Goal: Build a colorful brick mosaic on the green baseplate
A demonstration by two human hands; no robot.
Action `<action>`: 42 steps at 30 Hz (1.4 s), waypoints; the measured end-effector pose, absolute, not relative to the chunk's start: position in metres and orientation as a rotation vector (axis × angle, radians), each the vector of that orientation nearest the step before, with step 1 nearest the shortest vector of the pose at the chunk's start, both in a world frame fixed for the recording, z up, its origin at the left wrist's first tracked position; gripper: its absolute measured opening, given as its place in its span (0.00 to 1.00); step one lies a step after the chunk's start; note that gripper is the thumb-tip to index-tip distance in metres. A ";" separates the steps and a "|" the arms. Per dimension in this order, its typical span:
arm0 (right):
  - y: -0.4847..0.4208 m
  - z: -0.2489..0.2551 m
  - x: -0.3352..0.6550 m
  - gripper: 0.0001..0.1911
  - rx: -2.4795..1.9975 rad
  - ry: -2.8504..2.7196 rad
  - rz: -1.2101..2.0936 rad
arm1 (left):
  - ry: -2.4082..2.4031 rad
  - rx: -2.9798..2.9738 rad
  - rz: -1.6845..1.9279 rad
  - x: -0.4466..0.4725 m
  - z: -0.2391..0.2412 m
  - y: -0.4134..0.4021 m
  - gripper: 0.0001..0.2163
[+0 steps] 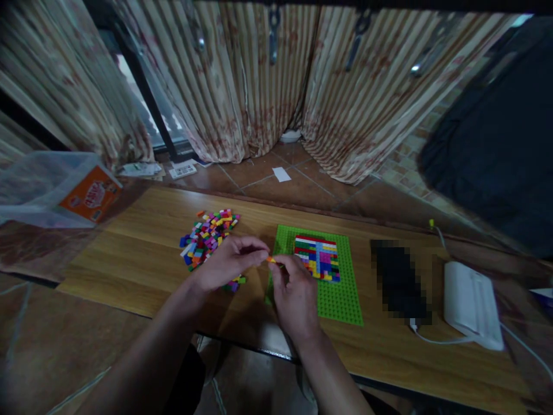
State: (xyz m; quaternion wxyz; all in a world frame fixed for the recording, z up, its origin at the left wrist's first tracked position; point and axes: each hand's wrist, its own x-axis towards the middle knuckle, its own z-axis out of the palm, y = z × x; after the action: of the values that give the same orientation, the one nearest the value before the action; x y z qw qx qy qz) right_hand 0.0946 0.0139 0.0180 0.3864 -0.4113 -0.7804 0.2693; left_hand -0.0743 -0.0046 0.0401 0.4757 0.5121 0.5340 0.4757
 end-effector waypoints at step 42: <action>0.046 0.020 0.154 0.10 -1.139 -2.308 0.326 | 1.117 1.287 0.853 -0.030 0.026 -0.002 0.16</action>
State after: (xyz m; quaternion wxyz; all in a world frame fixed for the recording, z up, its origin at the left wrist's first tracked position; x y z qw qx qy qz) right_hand 0.1540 0.0457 0.0199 0.2703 -0.4226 -0.8566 0.1208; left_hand -0.0304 -0.0017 0.0258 0.5793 0.5506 0.4778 0.3647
